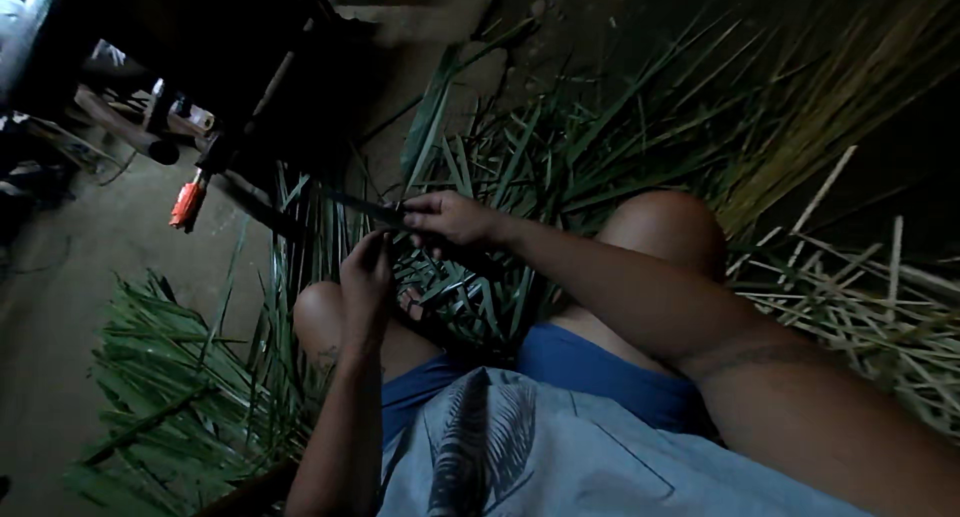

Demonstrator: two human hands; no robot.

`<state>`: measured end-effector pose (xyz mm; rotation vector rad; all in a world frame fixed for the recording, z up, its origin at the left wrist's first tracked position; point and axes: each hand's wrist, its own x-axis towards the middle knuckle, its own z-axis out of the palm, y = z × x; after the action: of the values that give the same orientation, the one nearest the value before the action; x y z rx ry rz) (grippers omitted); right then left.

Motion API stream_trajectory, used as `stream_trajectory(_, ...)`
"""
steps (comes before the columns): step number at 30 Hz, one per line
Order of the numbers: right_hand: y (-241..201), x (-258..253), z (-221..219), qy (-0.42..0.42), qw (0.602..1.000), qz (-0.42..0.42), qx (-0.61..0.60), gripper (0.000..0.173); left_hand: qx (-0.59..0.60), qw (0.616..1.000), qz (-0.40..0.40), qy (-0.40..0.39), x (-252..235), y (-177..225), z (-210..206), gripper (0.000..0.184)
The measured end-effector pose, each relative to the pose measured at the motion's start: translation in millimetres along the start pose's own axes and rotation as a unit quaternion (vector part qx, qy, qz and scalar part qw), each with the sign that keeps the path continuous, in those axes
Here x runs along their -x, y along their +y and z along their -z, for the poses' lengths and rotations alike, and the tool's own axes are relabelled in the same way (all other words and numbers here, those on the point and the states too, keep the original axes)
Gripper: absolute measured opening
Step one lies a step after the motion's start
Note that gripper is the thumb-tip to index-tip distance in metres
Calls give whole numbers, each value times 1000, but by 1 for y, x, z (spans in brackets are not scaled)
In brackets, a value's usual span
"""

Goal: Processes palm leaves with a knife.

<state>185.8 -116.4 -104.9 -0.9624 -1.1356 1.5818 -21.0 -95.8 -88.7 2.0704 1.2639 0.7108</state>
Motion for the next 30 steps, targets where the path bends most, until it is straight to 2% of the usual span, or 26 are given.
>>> stream_trajectory(3,3,-3,-3,-10,1000,-8,-23,37,-2,1000,6,12,1,-1,-2,21)
stream_trajectory(7,-6,-2,7,45,999,-2,-18,33,-8,1000,-8,0,3,-7,-1,21)
stream_trajectory(13,-12,2,17,66,998,7,-22,28,-23,1000,5,-3,8,3,-5,22)
stream_trajectory(17,-11,0,22,79,996,16,-32,26,-51,998,-26,0,11,-5,-8,26)
stream_trajectory(23,-17,-2,35,155,987,4,-33,27,-104,993,-44,-19,24,-17,-8,28)
stream_trajectory(30,-24,-2,60,229,972,1,-49,28,-64,995,-38,-59,37,-30,-2,28)
